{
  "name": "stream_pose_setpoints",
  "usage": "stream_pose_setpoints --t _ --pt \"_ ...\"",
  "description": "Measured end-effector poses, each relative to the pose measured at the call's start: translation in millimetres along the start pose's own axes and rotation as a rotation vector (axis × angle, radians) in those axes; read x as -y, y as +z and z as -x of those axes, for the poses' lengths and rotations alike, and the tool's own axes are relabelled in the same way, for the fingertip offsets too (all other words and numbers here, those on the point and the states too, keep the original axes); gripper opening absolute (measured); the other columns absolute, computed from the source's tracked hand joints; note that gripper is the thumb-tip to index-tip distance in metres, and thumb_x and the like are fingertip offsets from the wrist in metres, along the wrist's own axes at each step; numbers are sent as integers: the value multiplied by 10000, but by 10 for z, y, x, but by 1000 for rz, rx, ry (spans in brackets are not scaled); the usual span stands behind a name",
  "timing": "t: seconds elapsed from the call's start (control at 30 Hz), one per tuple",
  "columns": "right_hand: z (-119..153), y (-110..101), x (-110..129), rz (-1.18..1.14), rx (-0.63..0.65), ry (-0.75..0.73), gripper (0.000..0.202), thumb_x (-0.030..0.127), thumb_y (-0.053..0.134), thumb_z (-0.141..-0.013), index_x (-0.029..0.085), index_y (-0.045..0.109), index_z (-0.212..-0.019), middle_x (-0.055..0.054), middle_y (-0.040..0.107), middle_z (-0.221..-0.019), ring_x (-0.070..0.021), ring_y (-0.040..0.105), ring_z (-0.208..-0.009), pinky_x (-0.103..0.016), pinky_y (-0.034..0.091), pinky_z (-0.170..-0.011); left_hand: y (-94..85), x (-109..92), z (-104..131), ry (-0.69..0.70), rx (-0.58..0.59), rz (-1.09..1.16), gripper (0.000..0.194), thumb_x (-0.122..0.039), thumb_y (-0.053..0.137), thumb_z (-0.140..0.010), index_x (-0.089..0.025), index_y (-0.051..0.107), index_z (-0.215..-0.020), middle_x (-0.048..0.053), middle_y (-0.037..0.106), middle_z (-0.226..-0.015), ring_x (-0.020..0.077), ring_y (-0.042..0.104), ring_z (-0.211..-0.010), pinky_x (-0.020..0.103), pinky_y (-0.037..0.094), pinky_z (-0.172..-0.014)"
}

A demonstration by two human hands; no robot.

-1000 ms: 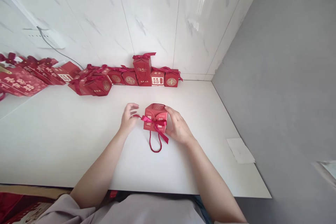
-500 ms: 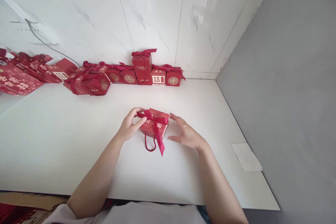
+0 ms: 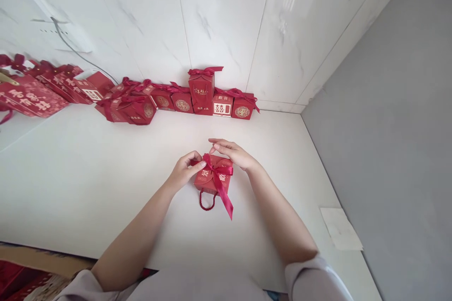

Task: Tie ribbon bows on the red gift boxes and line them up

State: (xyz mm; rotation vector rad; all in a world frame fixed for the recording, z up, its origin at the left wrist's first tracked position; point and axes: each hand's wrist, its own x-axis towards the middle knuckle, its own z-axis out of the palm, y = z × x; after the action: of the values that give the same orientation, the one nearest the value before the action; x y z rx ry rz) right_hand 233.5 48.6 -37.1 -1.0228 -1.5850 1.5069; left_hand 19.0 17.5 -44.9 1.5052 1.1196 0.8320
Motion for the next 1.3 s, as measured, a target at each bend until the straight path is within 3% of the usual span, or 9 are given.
stream_pose_setpoints --t 0.2,0.3,0.57,0.8,1.0,1.3 --pt "89 -69 131 1 156 39 319 532 615 -881 257 769 -929 -36 528 -1444 -272 527 -1296 -452 418 -1081 15 9 4 -13 39 2 292 -440 651 -840 -190 516 -770 -3 576 -802 157 537 -764 287 424 -727" --pt "120 -85 216 55 190 44 330 533 594 -895 278 775 -999 -30 500 -1468 -279 503 -1320 -446 408 -1092 42 3 11 -20 48 -20 284 -442 642 -856 -188 530 -792 2 595 -832 160 558 -800 289 425 -753" --pt "193 -115 316 166 98 -44 274 468 600 -911 255 773 -914 -44 598 -1346 -252 522 -1287 -416 420 -1063 44 22 8 -19 51 -15 289 -447 641 -860 -185 536 -798 2 593 -828 155 560 -788 279 427 -738" --pt "225 -43 342 272 140 -38 280 496 592 -911 301 764 -1014 -19 578 -1370 -243 528 -1284 -407 409 -1086 47 12 16 -34 54 -13 283 -442 639 -860 -183 543 -801 0 594 -829 154 560 -784 273 431 -731" --pt "279 -87 408 315 265 29 360 508 545 -936 337 679 -1224 1 495 -1482 -247 458 -1362 -402 382 -1120 11 8 2 -37 63 28 318 -432 648 -854 -171 521 -724 -19 542 -733 130 499 -709 255 394 -680" --pt "399 -258 520 330 199 1 398 454 504 -961 317 599 -1324 -8 550 -1422 -238 506 -1299 -400 432 -1073 -143 -56 16 -101 160 133 362 -403 627 -872 -163 478 -646 -26 434 -651 116 413 -657 258 330 -649"
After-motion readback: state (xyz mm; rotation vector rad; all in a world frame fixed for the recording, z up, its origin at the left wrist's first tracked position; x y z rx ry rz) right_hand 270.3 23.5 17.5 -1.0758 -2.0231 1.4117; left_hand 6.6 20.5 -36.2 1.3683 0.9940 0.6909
